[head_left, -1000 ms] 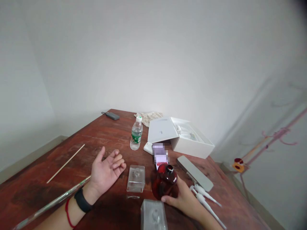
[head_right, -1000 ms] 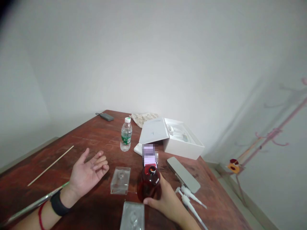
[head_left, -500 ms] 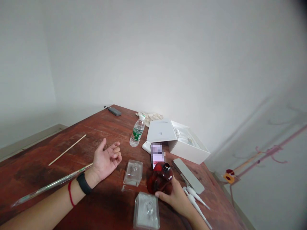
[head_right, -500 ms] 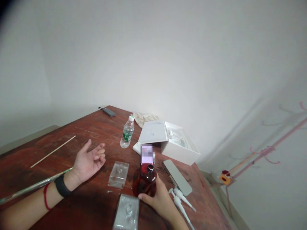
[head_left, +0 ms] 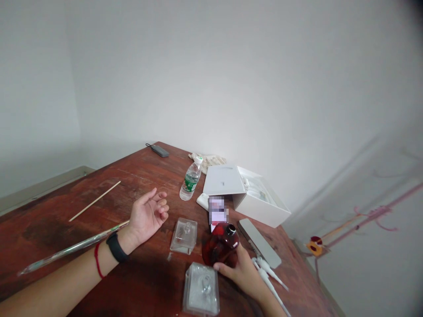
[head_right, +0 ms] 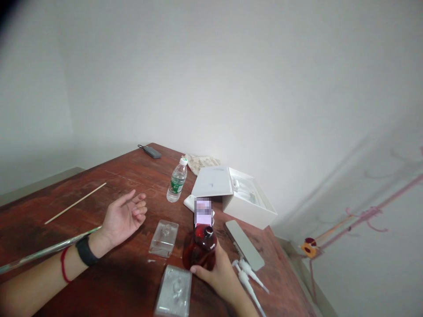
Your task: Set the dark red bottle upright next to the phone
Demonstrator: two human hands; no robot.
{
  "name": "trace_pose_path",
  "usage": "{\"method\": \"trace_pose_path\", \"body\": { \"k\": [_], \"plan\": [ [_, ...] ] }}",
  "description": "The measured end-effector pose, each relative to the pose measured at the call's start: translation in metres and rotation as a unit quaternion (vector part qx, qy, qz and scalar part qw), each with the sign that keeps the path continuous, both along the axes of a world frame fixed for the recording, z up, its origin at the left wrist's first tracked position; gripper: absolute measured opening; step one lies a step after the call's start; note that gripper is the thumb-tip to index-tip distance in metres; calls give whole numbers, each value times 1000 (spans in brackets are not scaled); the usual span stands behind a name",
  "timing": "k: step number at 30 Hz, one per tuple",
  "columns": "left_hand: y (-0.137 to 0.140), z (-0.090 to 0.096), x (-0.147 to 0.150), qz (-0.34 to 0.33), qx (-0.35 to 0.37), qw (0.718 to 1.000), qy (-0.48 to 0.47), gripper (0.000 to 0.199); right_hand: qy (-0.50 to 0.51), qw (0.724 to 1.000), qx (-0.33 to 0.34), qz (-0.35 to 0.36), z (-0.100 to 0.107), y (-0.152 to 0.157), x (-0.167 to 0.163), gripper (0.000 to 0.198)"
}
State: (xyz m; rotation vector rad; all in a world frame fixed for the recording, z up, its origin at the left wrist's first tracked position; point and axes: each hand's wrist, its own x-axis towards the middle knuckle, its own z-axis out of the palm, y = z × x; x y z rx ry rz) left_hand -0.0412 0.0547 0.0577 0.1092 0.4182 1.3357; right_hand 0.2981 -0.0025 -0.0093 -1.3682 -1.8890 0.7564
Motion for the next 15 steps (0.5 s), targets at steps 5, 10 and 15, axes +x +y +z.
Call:
{"method": "trace_pose_path", "body": {
  "k": [5,10,15],
  "plan": [
    [-1,0,1,1,10,1000,3,51,-18,1000,-4,-9,1,-1,0,81],
    [0,-2,0,-3,19,1000,2,42,-4,1000,-9,0,1,-1,1,80],
    [1,-4,-1,-13,26,1000,-1,35,2,1000,-2,2,1,-1,1,83]
  ]
}}
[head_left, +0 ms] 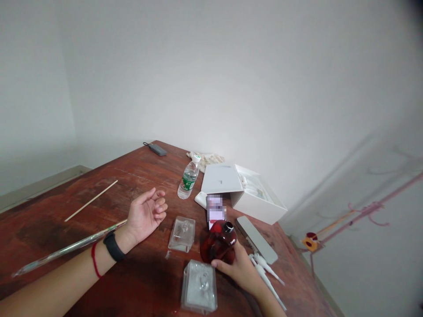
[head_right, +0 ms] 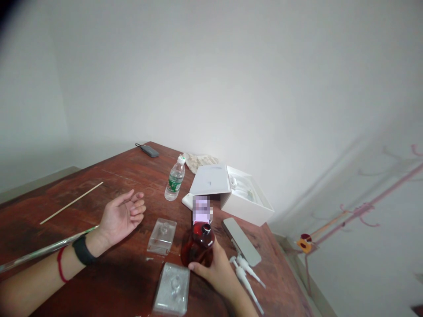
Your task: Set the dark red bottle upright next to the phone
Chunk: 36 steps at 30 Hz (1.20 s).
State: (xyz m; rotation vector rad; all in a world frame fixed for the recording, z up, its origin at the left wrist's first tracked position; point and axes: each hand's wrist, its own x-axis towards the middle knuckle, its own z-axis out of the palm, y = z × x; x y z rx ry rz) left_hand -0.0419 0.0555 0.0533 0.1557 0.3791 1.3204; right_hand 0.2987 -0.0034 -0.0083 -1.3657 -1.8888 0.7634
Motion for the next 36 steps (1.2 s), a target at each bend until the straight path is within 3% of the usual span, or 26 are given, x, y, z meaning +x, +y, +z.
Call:
{"method": "trace_pose_path", "body": {
  "k": [5,14,19,23,30,36],
  "plan": [
    [1,-1,0,-8,8,1000,-4,35,4,1000,-2,-3,0,-1,-1,80],
    [1,-4,2,-1,10,1000,-16,52,-8,1000,2,-7,0,0,0,77],
    [-1,-3,1,-19,22,999,-21,68,-26,1000,-6,-13,0,-1,-1,76],
    [-3,-2,-1,-36,38,998,-20,69,-15,1000,-18,-12,0,-1,-1,75],
    [-14,4,2,-149,82,985,-12,102,-3,1000,-23,-13,2,-2,-3,69],
    [-23,8,4,-210,92,973,-33,111,-15,1000,-12,-13,2,-1,-1,74]
  ]
}}
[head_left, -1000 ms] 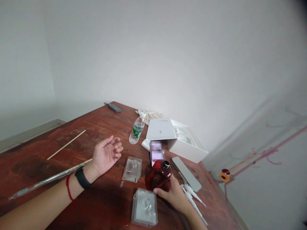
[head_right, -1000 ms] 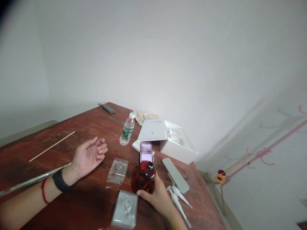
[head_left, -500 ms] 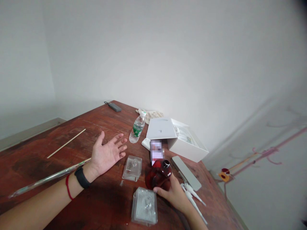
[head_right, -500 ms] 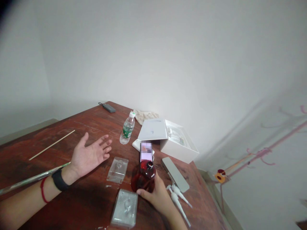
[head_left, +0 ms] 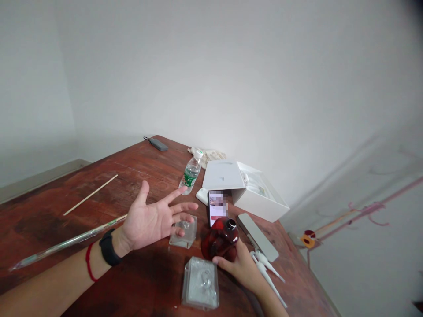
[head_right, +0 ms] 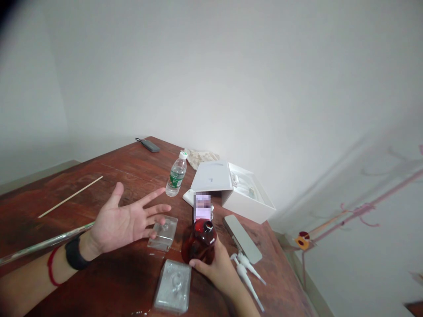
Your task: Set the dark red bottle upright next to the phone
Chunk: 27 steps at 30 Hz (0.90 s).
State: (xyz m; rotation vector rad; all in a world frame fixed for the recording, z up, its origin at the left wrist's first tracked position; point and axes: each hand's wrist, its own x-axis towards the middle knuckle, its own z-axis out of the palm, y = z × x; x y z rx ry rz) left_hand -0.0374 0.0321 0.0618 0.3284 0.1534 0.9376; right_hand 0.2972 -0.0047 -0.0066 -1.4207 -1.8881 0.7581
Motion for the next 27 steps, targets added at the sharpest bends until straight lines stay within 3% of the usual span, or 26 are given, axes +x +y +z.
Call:
{"method": "trace_pose_path", "body": {
  "k": [5,10,15,20,23,25,26,27],
  "plan": [
    [1,-7,-2,-18,63,997,-29,110,-7,1000,0,-3,-4,1,2,74],
    [5,-15,-4,-59,144,986,-65,97,-23,1000,-1,4,-7,4,8,75],
    [5,-16,-4,-47,161,984,-64,98,-27,999,-15,11,-11,7,16,68],
    [8,-19,-2,-36,158,986,-26,91,-26,1000,-3,-2,-10,3,11,68],
    [9,-23,1,-2,193,981,33,83,-23,1000,-10,-6,-9,2,8,66],
    [9,-25,1,62,253,960,100,80,-21,1000,-9,-3,-8,2,8,66],
    [8,-26,0,111,302,935,152,80,-22,1000,-10,-1,-8,3,9,66],
    [7,-25,-1,167,366,890,215,79,-23,1000,-12,1,-8,3,9,66]
  ]
}}
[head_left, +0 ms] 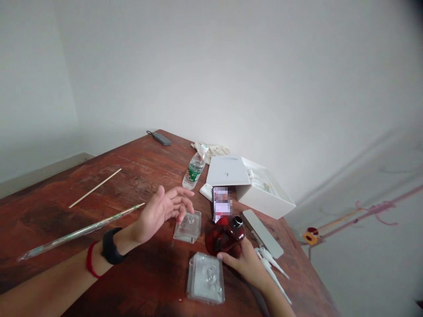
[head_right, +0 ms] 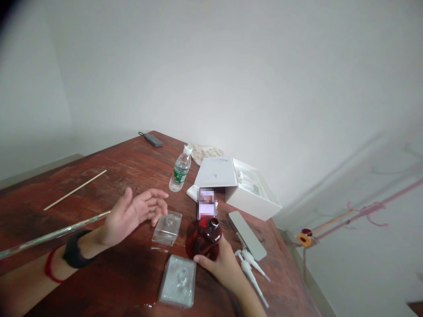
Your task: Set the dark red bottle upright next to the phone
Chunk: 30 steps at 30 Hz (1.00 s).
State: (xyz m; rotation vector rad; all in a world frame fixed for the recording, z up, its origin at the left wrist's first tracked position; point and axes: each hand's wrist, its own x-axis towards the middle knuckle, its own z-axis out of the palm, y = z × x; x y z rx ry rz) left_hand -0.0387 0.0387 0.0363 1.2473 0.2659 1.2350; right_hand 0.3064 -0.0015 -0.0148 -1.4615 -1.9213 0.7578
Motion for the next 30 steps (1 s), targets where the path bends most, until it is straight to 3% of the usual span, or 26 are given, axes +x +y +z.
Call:
{"method": "trace_pose_path", "body": {
  "k": [1,3,5,6,8,10,12,15,18,24,30],
  "plan": [
    [-1,0,-2,67,87,992,67,80,-1,1000,-3,0,0,0,0,66],
    [-2,2,-9,170,246,934,196,87,-1,1000,-4,-2,1,0,0,66],
    [-1,2,-14,194,313,890,269,97,3,1000,3,-5,2,0,-2,67],
    [0,1,-15,185,306,893,274,98,4,1000,3,-5,2,-1,-3,66],
    [4,-1,-16,145,243,933,221,98,10,1000,-5,-3,4,-2,-5,64],
    [8,-2,-15,83,147,979,111,100,21,1000,-15,-1,4,-3,-6,63],
    [11,-1,-13,8,36,999,-4,103,26,999,-21,0,4,-3,-6,62],
    [12,6,-11,-80,-94,987,-100,100,10,1000,-11,-9,4,-3,-5,61],
    [12,10,-11,-82,-152,976,-132,93,3,1000,2,-10,3,-2,-5,62],
    [18,5,-15,-16,-205,967,-151,62,6,1000,-7,-11,4,-3,-5,64],
    [21,3,-18,-19,-223,962,-155,62,13,1000,-16,-5,7,-5,-7,57]
  ]
}}
